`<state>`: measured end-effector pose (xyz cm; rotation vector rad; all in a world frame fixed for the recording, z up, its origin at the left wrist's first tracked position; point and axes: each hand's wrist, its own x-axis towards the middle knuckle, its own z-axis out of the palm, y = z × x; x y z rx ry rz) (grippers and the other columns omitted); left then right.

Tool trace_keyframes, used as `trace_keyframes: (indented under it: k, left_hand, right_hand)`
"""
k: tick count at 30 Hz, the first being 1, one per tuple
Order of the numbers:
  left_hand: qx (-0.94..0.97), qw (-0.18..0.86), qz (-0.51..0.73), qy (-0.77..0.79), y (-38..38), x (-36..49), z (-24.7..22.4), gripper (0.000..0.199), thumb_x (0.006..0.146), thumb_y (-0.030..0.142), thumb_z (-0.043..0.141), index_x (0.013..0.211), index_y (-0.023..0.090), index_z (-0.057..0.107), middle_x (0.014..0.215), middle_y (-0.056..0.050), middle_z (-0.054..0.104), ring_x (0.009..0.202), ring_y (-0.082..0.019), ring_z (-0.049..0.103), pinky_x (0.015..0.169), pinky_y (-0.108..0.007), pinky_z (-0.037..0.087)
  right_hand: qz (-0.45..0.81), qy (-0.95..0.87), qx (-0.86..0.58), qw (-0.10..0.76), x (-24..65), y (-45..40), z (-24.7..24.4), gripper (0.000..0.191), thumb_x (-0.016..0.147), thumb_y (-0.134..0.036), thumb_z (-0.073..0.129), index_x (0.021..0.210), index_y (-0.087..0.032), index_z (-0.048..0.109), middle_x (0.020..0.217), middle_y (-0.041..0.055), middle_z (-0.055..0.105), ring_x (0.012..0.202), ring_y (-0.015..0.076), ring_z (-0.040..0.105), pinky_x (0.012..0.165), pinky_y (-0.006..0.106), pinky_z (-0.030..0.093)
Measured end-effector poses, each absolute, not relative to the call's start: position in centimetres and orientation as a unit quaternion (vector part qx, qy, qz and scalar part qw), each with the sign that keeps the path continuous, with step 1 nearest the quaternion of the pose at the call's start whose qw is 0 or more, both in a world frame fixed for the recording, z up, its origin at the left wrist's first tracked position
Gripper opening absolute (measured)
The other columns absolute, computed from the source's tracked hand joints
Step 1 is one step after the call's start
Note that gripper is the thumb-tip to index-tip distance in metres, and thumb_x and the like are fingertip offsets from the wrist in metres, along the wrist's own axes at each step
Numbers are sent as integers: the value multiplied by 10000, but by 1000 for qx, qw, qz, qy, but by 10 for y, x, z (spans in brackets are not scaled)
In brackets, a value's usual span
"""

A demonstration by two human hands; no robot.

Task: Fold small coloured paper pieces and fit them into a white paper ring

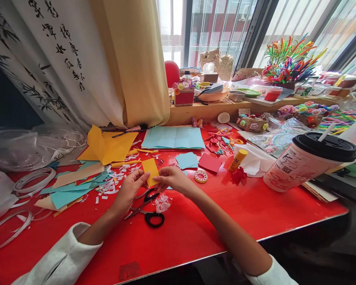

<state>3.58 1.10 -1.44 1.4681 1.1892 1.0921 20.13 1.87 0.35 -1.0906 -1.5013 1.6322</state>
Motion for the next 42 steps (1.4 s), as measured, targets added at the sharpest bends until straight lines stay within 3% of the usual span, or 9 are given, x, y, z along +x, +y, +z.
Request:
trace_keyframes:
  k: [8,12,18,21,24,29,34,39,42]
  left_hand:
    - [640,432,392,500,10,35,-13,345,751,489,513,602,181,468,571,25,489,565,-118,455,557,-221,371]
    - [635,454,386,492,8,37,-10,338,759,463,500,587,172,495,572,23,499,570,-115,464,558,-217,372]
    - [624,430,415,504,11,35,-16,282,792,437,483,799,176,590,748,-20,597,702,-147,539,624,-235,420]
    - [648,328,451,518,10,35,-16,267,799,370,504,1002,209,569,943,-41,604,876,-166,554,766,-270,435]
    - [715,258,425,492,6,36,-12,282,819,366,490,1051,235,579,1049,-48,594,975,-182,542,874,-306,401]
    - [698,358,400,474,2,39,-12,356,790,360,532,1120,229,558,986,-49,641,858,-185,599,774,-290,455]
    - [586,422,494,485,7,36,-15,320,780,331,540,1067,195,571,960,-45,636,883,-174,593,752,-261,469]
    - [534,471,511,481,9,35,-13,385,752,352,579,1099,187,589,933,-42,631,855,-167,587,733,-255,476]
    - [539,470,504,485,6,36,-11,411,753,367,577,1129,201,586,932,-37,630,839,-166,586,710,-250,479]
  right_hand:
    - [593,-581,-416,371,204,21,3,336,697,-463,630,729,-133,570,695,12,607,617,101,600,543,222,513]
    - [596,-548,-442,386,203,22,4,315,682,-426,656,723,-121,588,646,12,611,585,101,598,561,230,512]
    - [599,-545,-444,385,199,20,4,322,677,-437,655,719,-130,568,665,27,631,586,117,620,557,247,519]
    - [572,-551,-455,401,196,20,-3,324,695,-445,636,705,-135,543,632,21,614,568,116,609,536,245,509]
    - [530,-575,-454,427,195,22,-13,341,695,-463,632,674,-154,487,585,-6,578,531,103,575,501,228,472]
    - [505,-623,-424,420,196,23,-17,365,710,-493,606,664,-170,441,567,-14,571,534,99,551,509,216,422]
    - [487,-618,-426,447,204,24,-3,343,750,-470,564,656,-177,411,613,-26,525,572,93,528,548,229,449]
    - [489,-596,-446,455,210,26,1,277,729,-387,601,906,-184,537,821,12,594,751,125,565,581,219,463]
    - [530,-592,-437,422,210,26,1,272,734,-379,587,882,-152,594,833,37,614,756,133,574,625,239,465]
